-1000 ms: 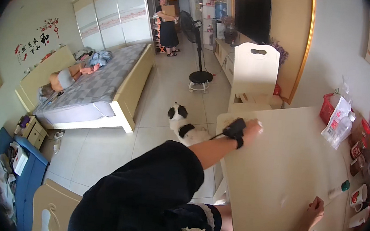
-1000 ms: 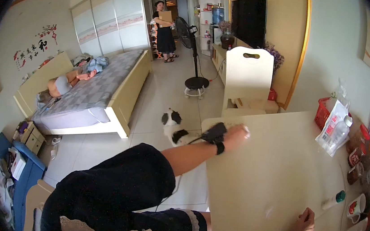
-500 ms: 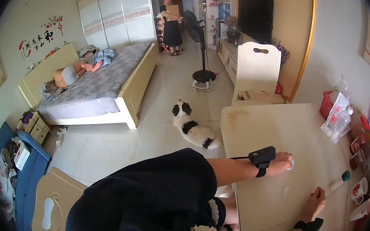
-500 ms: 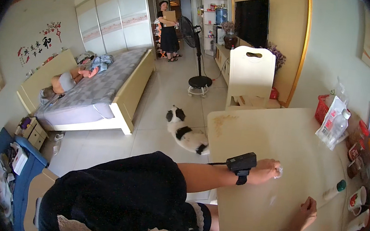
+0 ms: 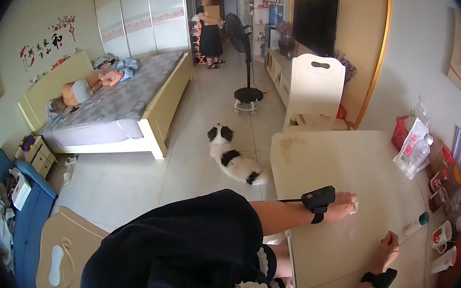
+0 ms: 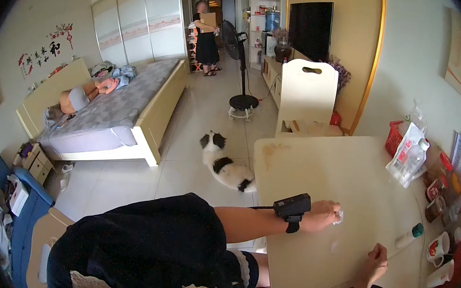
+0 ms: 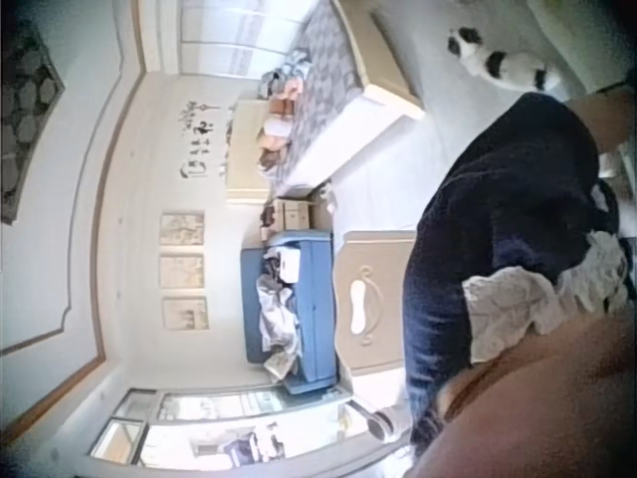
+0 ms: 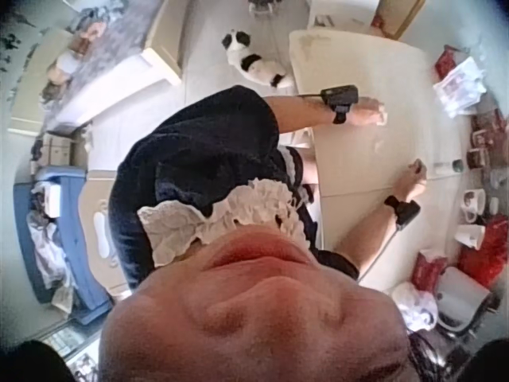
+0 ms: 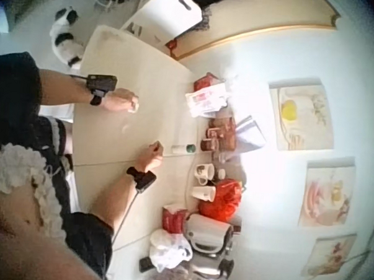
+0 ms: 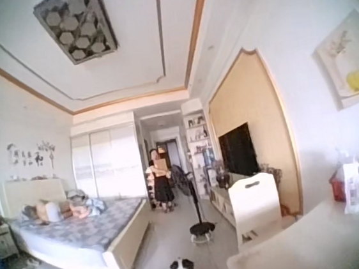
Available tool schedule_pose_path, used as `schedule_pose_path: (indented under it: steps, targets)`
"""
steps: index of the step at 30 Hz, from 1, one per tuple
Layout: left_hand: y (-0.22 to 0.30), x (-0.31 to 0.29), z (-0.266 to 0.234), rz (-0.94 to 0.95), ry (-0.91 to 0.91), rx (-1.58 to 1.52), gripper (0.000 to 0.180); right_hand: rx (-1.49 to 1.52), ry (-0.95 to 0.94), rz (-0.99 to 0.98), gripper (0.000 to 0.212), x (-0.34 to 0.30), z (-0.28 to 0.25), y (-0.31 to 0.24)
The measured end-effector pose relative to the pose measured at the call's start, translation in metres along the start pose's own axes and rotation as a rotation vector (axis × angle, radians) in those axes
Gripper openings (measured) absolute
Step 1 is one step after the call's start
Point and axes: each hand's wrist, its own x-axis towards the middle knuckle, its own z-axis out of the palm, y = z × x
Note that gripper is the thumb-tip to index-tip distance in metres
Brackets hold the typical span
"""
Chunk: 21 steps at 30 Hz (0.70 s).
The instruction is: The person is wiping a table with a white cloth or paper towel.
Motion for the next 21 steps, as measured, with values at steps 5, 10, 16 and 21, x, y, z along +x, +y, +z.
schedule_pose_path:
  steps: [5, 10, 16, 21]
  targets:
    - [0.015, 0.004, -0.009, 0.003, -0.042, 0.079, 0.014, -0.040, -0.006, -0.030, 0.013, -0.001, 0.000, 0.002]
    - [0.011, 0.003, -0.007, -0.047, -0.030, 0.032, 0.014, -0.102, 0.007, -0.173, 0.012, -0.004, 0.005, -0.013]
    - [0.016, 0.001, -0.013, 0.075, -0.011, 0.124, 0.015, -0.140, -0.035, -0.132, 0.013, -0.007, 0.001, -0.023]
    - [0.018, 0.002, -0.015, 0.021, -0.016, 0.074, 0.016, -0.145, -0.039, -0.174, 0.012, -0.006, 0.001, -0.020]
